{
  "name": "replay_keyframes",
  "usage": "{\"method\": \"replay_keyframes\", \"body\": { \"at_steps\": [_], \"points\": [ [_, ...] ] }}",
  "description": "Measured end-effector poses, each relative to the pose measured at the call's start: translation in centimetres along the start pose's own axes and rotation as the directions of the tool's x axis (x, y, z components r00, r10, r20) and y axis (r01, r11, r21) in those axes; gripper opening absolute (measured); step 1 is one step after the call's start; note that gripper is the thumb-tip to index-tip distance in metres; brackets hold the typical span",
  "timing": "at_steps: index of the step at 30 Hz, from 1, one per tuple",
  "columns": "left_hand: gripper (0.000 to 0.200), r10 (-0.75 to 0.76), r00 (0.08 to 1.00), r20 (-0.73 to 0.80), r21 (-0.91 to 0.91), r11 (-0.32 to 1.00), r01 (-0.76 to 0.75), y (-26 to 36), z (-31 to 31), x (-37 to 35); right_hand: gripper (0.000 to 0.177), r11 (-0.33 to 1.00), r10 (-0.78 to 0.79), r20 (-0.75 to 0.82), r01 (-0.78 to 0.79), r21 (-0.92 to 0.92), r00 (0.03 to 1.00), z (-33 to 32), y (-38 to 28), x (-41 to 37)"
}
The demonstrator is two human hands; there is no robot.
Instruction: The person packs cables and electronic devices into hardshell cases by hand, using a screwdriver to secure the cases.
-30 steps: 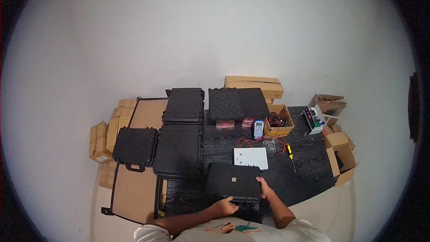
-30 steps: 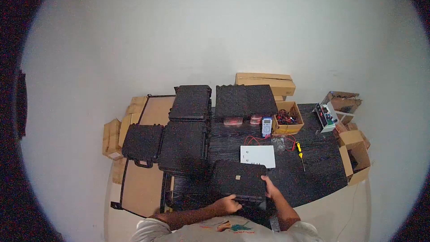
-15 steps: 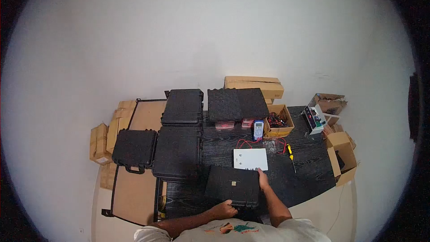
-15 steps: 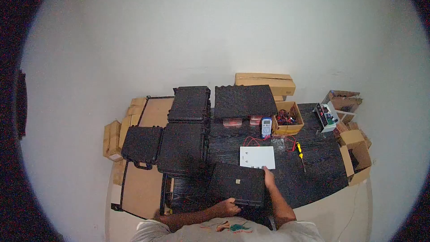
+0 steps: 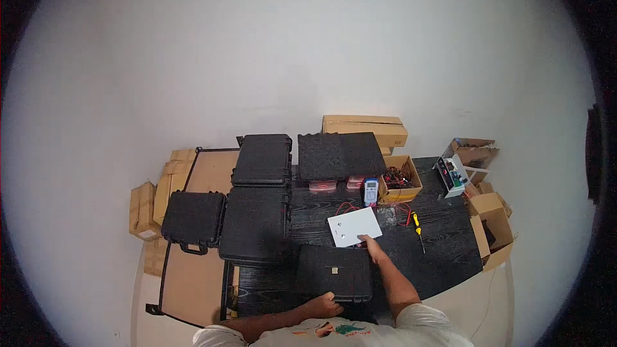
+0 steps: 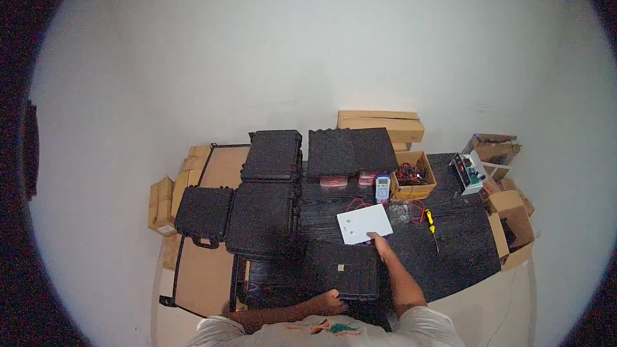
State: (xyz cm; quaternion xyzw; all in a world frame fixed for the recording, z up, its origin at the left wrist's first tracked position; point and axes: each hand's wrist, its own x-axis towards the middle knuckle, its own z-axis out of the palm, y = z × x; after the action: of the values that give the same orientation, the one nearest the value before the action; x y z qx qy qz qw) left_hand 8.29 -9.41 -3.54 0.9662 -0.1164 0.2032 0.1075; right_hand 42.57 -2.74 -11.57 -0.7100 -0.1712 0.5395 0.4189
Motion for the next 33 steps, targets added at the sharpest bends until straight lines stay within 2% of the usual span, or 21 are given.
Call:
{"method": "replay_keyframes", "body": {
  "at_steps": [2,5,8,10,11,13,15,17,18,20,21,23,24,26,27,28,31,33],
  "points": [
    [0.010,-0.001,0.999,0.040,-0.031,1.000,0.002,-0.2,0.5,-0.3,0.061,0.988,0.089,0.100,-0.100,0.114,0.991,1.0,-2.3,-1.9],
    [0.009,-0.002,0.997,0.071,-0.032,0.999,0.004,-0.5,1.4,-0.6,0.066,0.986,0.099,0.172,-0.120,0.116,0.980,1.2,-4.0,-3.5],
    [0.009,0.008,0.998,0.062,-0.013,1.000,-0.007,-0.6,1.8,-0.8,0.062,0.997,0.002,0.222,-0.018,0.070,0.975,0.7,-1.9,-0.1],
    [0.008,-0.006,0.993,0.117,-0.030,0.999,0.010,-0.7,2.7,-1.1,0.056,0.997,0.016,0.209,-0.030,0.066,0.978,0.8,-1.7,-0.1],
    [0.009,-0.051,0.995,0.090,-0.103,0.993,0.061,-0.7,3.2,-1.2,0.053,0.997,0.024,0.203,-0.037,0.064,0.979,0.9,-1.6,-0.2],
    [0.010,-0.148,0.988,0.049,-0.245,0.957,0.155,-0.8,5.3,-2.2,0.047,0.998,-0.052,0.167,0.047,0.037,0.985,1.2,-1.4,-0.6],
    [0.009,-0.319,0.923,0.216,-0.430,0.817,0.384,-0.4,5.3,-2.4,0.042,0.992,-0.116,0.109,0.120,-0.034,0.987,1.3,-1.1,-1.1],
    [0.007,-0.357,0.922,0.151,-0.421,0.821,0.386,-0.2,5.1,-2.2,0.036,0.973,-0.174,0.032,0.176,-0.151,0.984,1.3,-0.7,-1.6],
    [0.006,-0.300,0.954,-0.001,-0.319,0.904,0.284,-0.1,6.0,-2.5,0.034,0.953,-0.256,-0.037,0.245,-0.180,0.966,1.6,0.2,-1.9],
    [0.006,-0.358,0.931,-0.066,-0.426,0.854,0.298,0.2,5.8,-2.4,0.032,0.896,-0.415,-0.170,0.368,-0.248,0.894,2.6,2.4,-2.5],
    [0.008,-0.468,0.883,0.043,-0.622,0.679,0.390,0.7,4.6,-1.9,0.036,0.888,-0.423,-0.220,0.354,-0.293,0.879,3.4,1.4,-5.1],
    [0.010,-0.466,0.863,0.196,-0.661,0.587,0.467,0.9,4.0,-1.8,0.041,0.805,-0.542,-0.262,0.404,-0.434,0.798,4.1,1.3,-7.5],
    [0.010,-0.391,0.892,0.227,-0.540,0.711,0.450,0.2,5.2,-2.5,0.044,0.757,-0.599,-0.275,0.420,-0.501,0.752,4.4,1.4,-8.1],
    [0.012,-0.211,0.970,0.117,-0.310,0.920,0.238,-0.1,5.7,-2.9,0.047,0.674,-0.694,-0.230,0.502,-0.542,0.683,4.8,1.5,-9.4],
    [0.014,-0.074,0.997,-0.021,-0.179,0.981,0.069,-0.5,5.1,-2.6,0.047,0.629,-0.733,-0.203,0.533,-0.566,0.649,5.1,1.1,-10.5],
    [0.015,0.086,0.987,-0.136,-0.022,0.996,-0.090,-0.9,4.6,-2.4,0.046,0.582,-0.770,-0.176,0.561,-0.589,0.613,5.3,0.8,-11.2],
    [0.022,0.095,0.995,0.003,0.032,0.995,-0.095,-0.8,2.6,-1.8,0.045,0.532,-0.794,-0.138,0.565,-0.631,0.593,5.5,0.4,-11.8],
    [0.032,-0.123,0.965,0.230,-0.032,0.991,0.134,-1.8,0.3,-1.1,0.045,0.537,-0.772,-0.130,0.531,-0.655,0.622,5.6,0.2,-11.7]
  ]
}}
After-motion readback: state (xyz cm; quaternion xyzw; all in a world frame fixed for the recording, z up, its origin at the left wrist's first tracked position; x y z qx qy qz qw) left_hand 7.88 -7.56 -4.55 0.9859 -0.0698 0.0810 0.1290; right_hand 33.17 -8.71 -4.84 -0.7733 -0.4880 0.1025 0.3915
